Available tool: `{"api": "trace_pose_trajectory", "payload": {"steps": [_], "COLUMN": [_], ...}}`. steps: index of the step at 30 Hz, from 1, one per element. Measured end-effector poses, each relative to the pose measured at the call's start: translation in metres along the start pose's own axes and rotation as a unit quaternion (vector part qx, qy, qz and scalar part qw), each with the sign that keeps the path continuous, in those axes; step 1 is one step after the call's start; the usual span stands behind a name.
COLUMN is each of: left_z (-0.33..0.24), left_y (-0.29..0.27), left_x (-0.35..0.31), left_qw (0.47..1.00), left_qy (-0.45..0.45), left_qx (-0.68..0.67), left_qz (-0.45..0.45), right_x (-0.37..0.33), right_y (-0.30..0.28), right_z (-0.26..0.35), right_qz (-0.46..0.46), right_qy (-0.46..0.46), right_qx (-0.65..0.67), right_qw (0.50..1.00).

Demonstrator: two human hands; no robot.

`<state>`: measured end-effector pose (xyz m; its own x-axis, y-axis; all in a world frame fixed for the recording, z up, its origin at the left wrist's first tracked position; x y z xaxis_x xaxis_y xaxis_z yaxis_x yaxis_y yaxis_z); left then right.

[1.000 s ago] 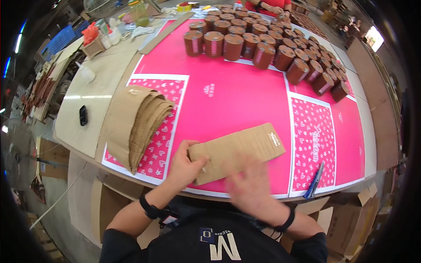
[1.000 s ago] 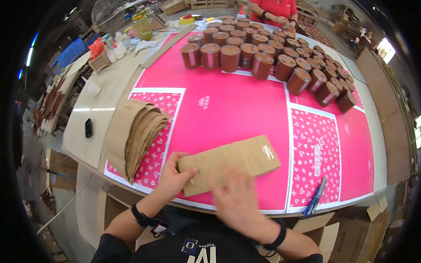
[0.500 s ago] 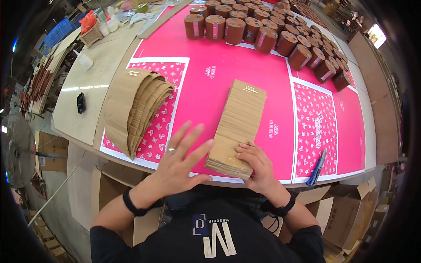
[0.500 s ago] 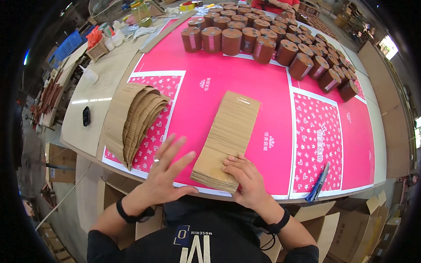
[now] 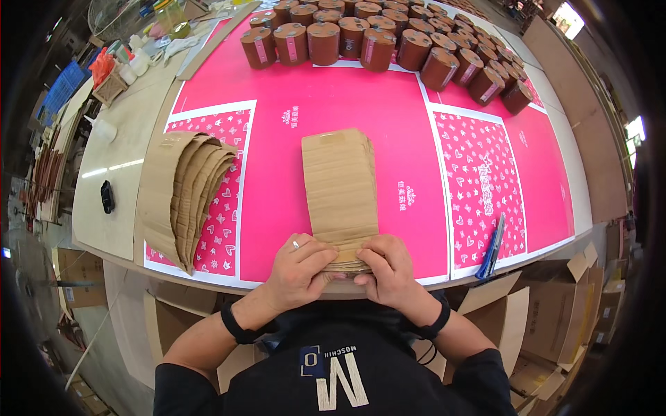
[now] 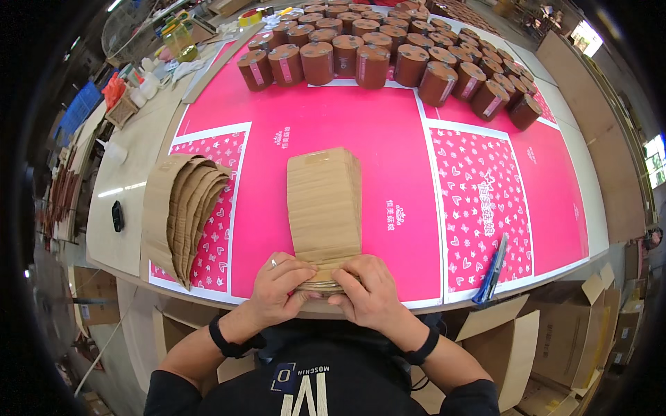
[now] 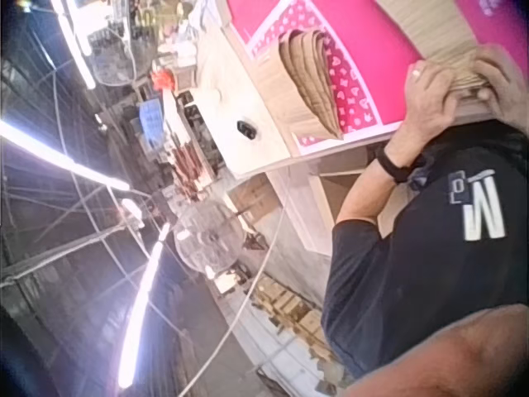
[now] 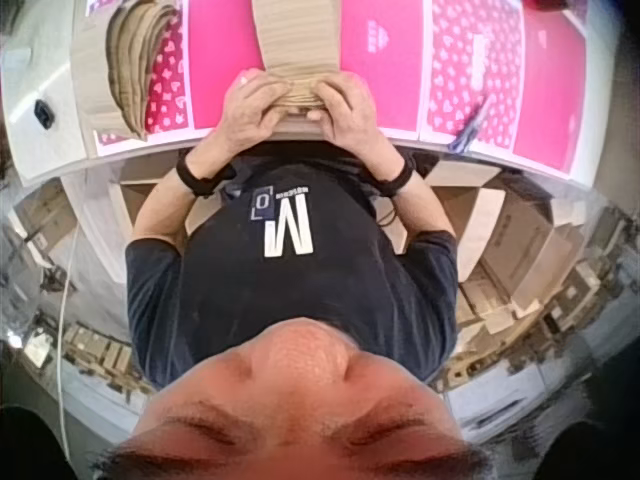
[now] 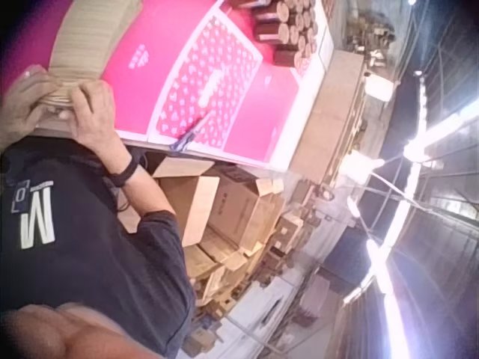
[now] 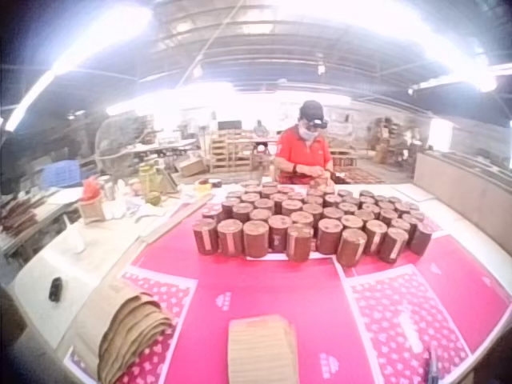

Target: The person prepares cardboard pieces by hand and with a tool, then stacks the cardboard pieces and places them into a cardboard box.

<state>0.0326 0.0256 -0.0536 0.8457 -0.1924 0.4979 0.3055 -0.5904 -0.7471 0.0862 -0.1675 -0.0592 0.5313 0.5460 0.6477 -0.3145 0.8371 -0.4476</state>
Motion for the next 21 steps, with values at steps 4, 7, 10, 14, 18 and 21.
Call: {"api": "trace_pose_trajectory", "payload": {"steps": [4,7,10,14,18,21], "left_z": [0.001,0.006,0.009,0.008,0.015,0.022], "left_y": [0.001,0.002,0.009,0.014,0.021,0.026], "left_x": [0.007,0.014,0.017,0.019,0.028,0.029], "left_qw": [0.997,0.995,0.988,0.985,0.966,0.956], "left_qy": [-0.056,-0.073,-0.108,-0.131,-0.225,-0.255], "left_qx": [-0.046,-0.069,-0.108,-0.109,-0.123,-0.136], "left_qz": [-0.015,-0.007,-0.014,-0.012,0.037,0.051], "right_x": [0.006,0.011,0.014,0.020,0.028,0.028], "right_y": [0.008,0.010,0.011,0.012,0.014,0.015], "right_z": [-0.022,-0.025,-0.021,-0.012,-0.019,-0.028], "right_qz": [-0.022,-0.044,-0.058,-0.055,-0.066,-0.073], "right_qy": [-0.029,0.040,0.084,0.110,0.219,0.273], "right_qx": [0.003,0.010,0.000,-0.040,-0.048,-0.023], "right_qw": [0.999,0.998,0.995,0.992,0.972,0.959]}}
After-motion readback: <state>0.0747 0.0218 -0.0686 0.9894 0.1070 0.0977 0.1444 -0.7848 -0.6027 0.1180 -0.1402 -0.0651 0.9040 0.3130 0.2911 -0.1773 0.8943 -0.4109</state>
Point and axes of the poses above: each hand's wrist, its own x-axis towards the middle knuckle, its own y-axis out of the palm, z = x × y, the point moved 3 cm from there along x, towards the middle knuckle, and after that the axes turned 14 degrees about x, right-handed, at the moved point
